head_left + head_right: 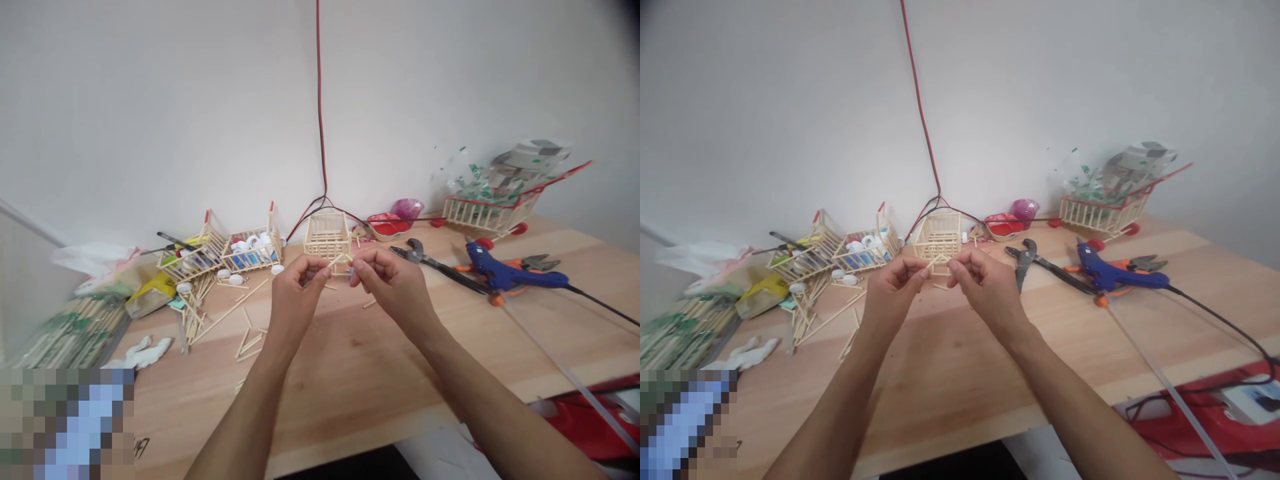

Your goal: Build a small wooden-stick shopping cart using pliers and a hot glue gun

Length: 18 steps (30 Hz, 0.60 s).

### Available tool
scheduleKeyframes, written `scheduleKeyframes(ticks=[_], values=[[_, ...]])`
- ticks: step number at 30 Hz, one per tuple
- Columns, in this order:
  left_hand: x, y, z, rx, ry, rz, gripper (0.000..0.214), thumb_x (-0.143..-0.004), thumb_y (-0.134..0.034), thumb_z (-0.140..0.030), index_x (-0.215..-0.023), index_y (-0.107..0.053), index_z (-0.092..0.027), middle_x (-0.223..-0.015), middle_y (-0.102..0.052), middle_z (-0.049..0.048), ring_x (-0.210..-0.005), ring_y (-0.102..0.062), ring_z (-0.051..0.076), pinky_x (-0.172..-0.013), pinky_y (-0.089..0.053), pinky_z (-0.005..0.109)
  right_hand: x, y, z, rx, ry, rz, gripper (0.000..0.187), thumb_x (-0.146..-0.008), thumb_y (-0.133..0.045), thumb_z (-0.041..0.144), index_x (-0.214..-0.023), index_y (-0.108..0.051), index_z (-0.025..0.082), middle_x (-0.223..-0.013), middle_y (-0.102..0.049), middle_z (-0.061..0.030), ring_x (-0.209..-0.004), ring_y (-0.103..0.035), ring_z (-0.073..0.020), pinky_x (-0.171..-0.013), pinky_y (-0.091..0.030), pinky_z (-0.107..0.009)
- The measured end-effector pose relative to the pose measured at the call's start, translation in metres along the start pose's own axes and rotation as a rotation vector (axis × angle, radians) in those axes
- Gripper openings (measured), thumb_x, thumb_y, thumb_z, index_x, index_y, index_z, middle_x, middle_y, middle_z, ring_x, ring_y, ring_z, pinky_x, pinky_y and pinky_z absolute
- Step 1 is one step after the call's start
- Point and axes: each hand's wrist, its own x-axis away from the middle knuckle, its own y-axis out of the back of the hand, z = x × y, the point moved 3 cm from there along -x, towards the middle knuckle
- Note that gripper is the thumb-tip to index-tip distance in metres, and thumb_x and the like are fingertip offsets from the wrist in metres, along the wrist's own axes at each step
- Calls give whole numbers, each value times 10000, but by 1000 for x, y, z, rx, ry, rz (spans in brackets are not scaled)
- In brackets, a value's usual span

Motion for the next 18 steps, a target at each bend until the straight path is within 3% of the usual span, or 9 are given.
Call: scheduleKeyframes(ticks=[18], values=[[1, 0, 3, 15, 8, 2, 104, -783, -647, -257, -824, -662, -163, -719, -649, 3, -637, -546, 105, -591, -418, 216, 0, -1, -2, 14, 18, 15, 272, -889, -529, 413, -768, -595, 178, -632, -643, -9, -487, -458, -89, -452, -345, -206]])
